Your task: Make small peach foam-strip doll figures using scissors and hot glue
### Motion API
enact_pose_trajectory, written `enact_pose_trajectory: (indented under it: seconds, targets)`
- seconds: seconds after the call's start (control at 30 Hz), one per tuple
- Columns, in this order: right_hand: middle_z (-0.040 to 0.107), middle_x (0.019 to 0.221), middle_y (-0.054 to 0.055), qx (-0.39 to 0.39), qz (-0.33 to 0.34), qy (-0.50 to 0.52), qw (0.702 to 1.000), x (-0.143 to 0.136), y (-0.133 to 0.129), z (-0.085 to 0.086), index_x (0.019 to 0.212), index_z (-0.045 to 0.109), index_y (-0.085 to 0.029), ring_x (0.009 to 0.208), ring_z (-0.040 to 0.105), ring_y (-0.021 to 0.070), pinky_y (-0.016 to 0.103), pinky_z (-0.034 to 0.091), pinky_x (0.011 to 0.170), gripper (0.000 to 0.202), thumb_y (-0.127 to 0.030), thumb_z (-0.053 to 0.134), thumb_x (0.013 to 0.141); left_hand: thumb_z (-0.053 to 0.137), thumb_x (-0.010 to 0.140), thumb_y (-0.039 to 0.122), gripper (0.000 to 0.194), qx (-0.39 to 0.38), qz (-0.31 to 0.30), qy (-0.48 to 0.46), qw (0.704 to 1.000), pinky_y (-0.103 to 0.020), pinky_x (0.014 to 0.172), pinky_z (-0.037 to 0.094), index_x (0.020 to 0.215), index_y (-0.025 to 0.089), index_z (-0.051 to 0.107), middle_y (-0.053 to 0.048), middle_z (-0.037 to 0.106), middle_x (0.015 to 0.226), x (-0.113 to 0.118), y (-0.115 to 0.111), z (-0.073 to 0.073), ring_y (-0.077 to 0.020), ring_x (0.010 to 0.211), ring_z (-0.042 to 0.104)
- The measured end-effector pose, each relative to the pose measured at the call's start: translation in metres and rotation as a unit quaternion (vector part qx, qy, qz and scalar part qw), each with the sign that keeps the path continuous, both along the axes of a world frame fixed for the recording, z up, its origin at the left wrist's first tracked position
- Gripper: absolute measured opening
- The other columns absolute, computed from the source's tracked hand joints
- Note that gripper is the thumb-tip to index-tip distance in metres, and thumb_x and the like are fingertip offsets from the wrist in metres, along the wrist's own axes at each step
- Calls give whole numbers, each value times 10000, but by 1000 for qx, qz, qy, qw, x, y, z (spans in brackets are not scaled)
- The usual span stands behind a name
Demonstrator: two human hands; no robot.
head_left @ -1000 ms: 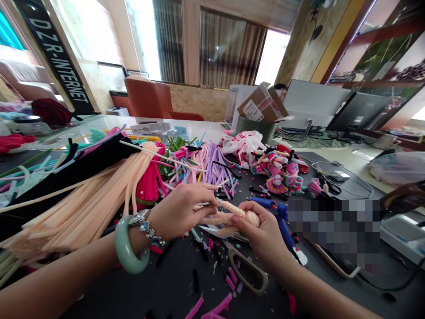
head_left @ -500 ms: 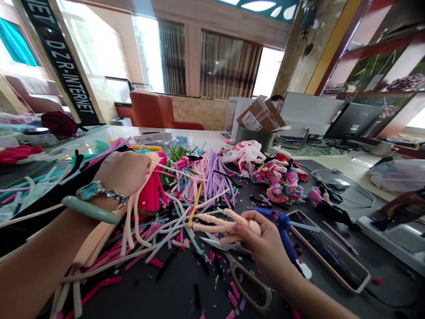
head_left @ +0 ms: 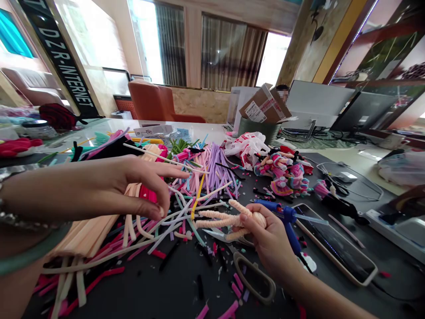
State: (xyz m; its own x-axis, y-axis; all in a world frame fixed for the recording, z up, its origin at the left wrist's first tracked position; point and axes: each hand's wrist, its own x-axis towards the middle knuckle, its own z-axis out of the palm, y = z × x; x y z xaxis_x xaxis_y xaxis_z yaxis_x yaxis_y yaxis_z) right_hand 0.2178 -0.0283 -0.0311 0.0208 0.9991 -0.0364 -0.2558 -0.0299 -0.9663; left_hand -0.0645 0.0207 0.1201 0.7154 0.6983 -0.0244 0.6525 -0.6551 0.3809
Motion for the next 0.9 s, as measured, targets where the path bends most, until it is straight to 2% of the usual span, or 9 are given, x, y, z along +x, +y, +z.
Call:
enact_pose_trajectory:
  seconds: [0.17,0.3,0.37,0.47,0.53,0.6,0.73,0.9]
  targets:
    - [588,749,-2,-7,82,-14,997,-3,-7,1,869,571,-198,692,590,163,286,496,633,249,-418,653,786,601,806,436,220,62,35,9,997,-473,1055,311,747,255,712,14,531,1346,25,0,-8,-270,1272,449]
    - [529,743,-13,37,134,-129,982,-7,-13,3,894,608,-199,662,502,116,226,416,604,248,-418,492,887,635,784,388,220,66,55,-49,995,-483,1033,348,658,218,694,-10,566,1312,43,5,-22,-257,1168,547]
    - [524,718,-18,78,153,-230,958,-8,-15,5,900,617,-204,649,479,116,230,393,609,229,-380,470,902,660,764,390,213,21,37,-88,995,-452,1053,340,652,213,697,-23,582,1292,50,8,-30,-248,1210,518]
    - [565,745,-1,165,171,-362,901,-9,-18,6,921,622,-209,707,521,139,257,412,682,160,-281,481,897,705,708,436,227,-41,25,-134,990,-453,1067,332,637,221,693,-21,591,1283,60,10,-43,-264,1267,464]
    - [603,904,37,227,152,-408,871,-8,-17,6,964,617,-212,861,552,168,282,423,785,149,-225,488,891,674,741,443,225,-56,13,-147,987,-449,1075,327,670,231,703,-12,587,1288,66,10,-51,-257,1276,456]
    - [599,1033,60,266,98,-433,856,-5,-15,7,1000,604,-216,983,538,191,305,413,853,149,-222,506,887,637,781,432,216,-56,4,-160,985,-438,1077,330,726,238,715,-16,584,1292,72,9,-59,-248,1265,470]
    - [637,943,38,277,2,-434,857,0,-13,15,964,599,-226,894,570,183,296,432,784,109,-269,535,887,590,829,378,196,-40,-4,-173,984,-417,1072,345,805,229,715,-34,573,1303,83,3,-74,-236,1256,479]
    - [639,790,6,300,-13,-413,860,-1,-17,21,858,616,-225,754,572,157,269,429,707,59,-249,563,873,536,870,285,186,7,-49,-155,987,-377,1086,328,835,214,704,-40,562,1312,95,-5,-88,-213,1286,437]
